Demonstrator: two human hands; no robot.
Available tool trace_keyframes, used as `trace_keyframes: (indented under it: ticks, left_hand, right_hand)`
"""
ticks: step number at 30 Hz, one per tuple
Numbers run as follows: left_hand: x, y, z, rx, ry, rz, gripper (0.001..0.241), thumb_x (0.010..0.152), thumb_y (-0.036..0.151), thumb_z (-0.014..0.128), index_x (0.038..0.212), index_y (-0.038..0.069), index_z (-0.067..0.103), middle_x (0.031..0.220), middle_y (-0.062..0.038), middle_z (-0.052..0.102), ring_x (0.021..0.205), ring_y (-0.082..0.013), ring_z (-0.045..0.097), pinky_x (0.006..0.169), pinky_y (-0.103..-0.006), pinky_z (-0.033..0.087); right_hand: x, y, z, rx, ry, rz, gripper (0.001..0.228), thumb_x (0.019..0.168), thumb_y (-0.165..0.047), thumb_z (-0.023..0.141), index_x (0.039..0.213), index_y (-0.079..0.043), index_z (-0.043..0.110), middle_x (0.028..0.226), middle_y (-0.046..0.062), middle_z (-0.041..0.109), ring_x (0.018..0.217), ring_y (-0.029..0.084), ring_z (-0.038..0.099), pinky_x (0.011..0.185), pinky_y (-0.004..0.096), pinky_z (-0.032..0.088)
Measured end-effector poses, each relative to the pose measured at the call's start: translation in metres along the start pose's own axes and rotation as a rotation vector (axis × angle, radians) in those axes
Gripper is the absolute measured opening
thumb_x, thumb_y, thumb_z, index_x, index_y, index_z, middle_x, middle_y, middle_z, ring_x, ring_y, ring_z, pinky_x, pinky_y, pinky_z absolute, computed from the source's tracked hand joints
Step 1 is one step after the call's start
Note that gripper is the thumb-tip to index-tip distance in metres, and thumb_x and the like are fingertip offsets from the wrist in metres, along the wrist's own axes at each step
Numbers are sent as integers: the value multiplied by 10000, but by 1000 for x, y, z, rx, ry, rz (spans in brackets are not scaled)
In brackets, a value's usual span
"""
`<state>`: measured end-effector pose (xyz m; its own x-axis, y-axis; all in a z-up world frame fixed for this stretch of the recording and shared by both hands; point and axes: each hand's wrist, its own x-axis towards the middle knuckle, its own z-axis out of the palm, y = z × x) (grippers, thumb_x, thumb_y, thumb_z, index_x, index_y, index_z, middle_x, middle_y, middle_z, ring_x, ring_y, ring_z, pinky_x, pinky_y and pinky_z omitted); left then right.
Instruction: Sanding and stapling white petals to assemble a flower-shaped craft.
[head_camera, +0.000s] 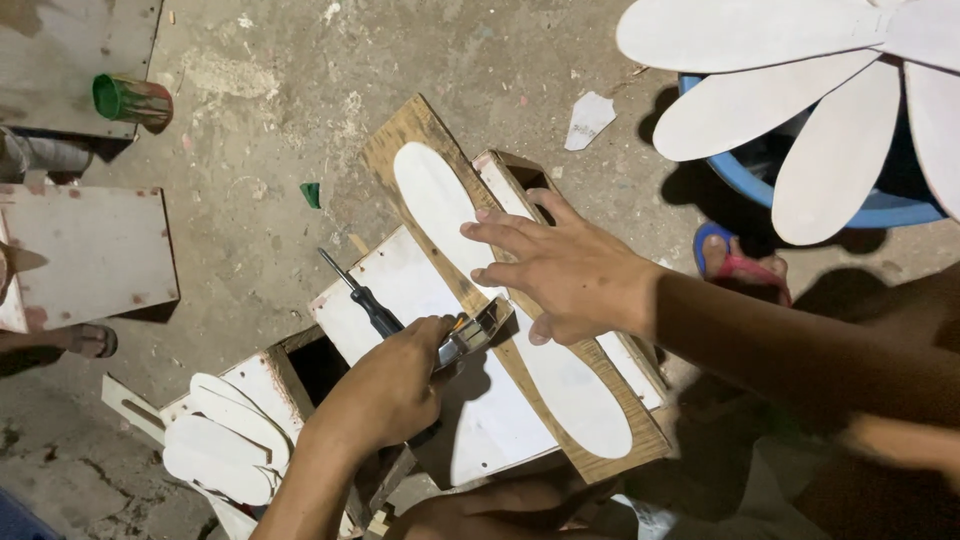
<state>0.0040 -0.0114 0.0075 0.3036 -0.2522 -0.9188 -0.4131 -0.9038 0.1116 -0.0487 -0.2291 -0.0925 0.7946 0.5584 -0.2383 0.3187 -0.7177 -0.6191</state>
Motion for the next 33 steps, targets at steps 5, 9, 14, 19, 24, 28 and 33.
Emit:
trace_keyframes:
  ticks: [5, 9, 14, 19, 24, 28, 33]
  left_hand:
    - [4, -5, 4, -36, 56, 74, 448, 786, 23, 507, 1225, 107, 539, 1148, -143, 677, 1010, -358, 655, 804, -451, 513]
    - [4, -6, 4, -24, 33, 44, 468, 800, 16, 507, 1259, 108, 524, 1159, -133, 669, 1014, -339, 658, 791, -442, 524]
    - [5, -10, 6, 3, 99, 115, 680, 756, 10, 511, 1423, 131, 469, 1288, -119, 625, 1151, -348, 625, 888, -460, 524]
    - [7, -10, 7, 5, 66, 86, 622, 761, 18, 529, 1373, 114, 476, 1233, -133, 646, 1089, -355, 646, 843, -455, 528]
    - [7, -1, 3, 58, 45, 50, 702, 745, 33, 553, 1432, 123, 437, 1289, -137, 620, 1155, -366, 623, 878, -479, 534]
    - [13, 3, 5, 101, 36, -17, 392, 829, 124, 605, 1211, 95, 524, 1143, -147, 659, 1029, -377, 648, 794, -506, 529]
    - [22, 5, 7, 79, 36, -92, 336, 954, 340, 633, 1195, 117, 562, 1114, -138, 664, 981, -390, 666, 810, -517, 520]
  right_hand:
    - [1, 6, 12, -64, 77, -31, 949, 649, -535, 886, 1468, -275, 484, 1705, 110, 132, 1555, 278, 125, 1193, 655, -6]
    - [0, 5, 10, -70, 72, -40, 938, 666, -542, 879, 1471, -274, 479, 1701, 125, 136, 1552, 292, 130, 1184, 673, 20]
    - [1, 9, 16, -61, 126, -59, 941, 630, -538, 889, 1448, -260, 516, 1692, 118, 182, 1549, 295, 159, 1184, 660, 27]
    - [1, 9, 16, -56, 134, -61, 939, 622, -528, 895, 1443, -268, 523, 1691, 115, 186, 1545, 297, 171, 1177, 670, 41]
    - [1, 7, 13, -66, 107, -43, 949, 628, -526, 896, 1455, -272, 507, 1695, 104, 177, 1548, 283, 161, 1182, 663, 44]
    - [2, 7, 14, -77, 95, -41, 955, 629, -544, 889, 1458, -277, 497, 1696, 111, 163, 1543, 290, 167, 1185, 660, 28]
    - [4, 8, 13, -85, 82, -41, 952, 630, -559, 885, 1453, -276, 497, 1698, 118, 155, 1537, 296, 178, 1190, 659, 20]
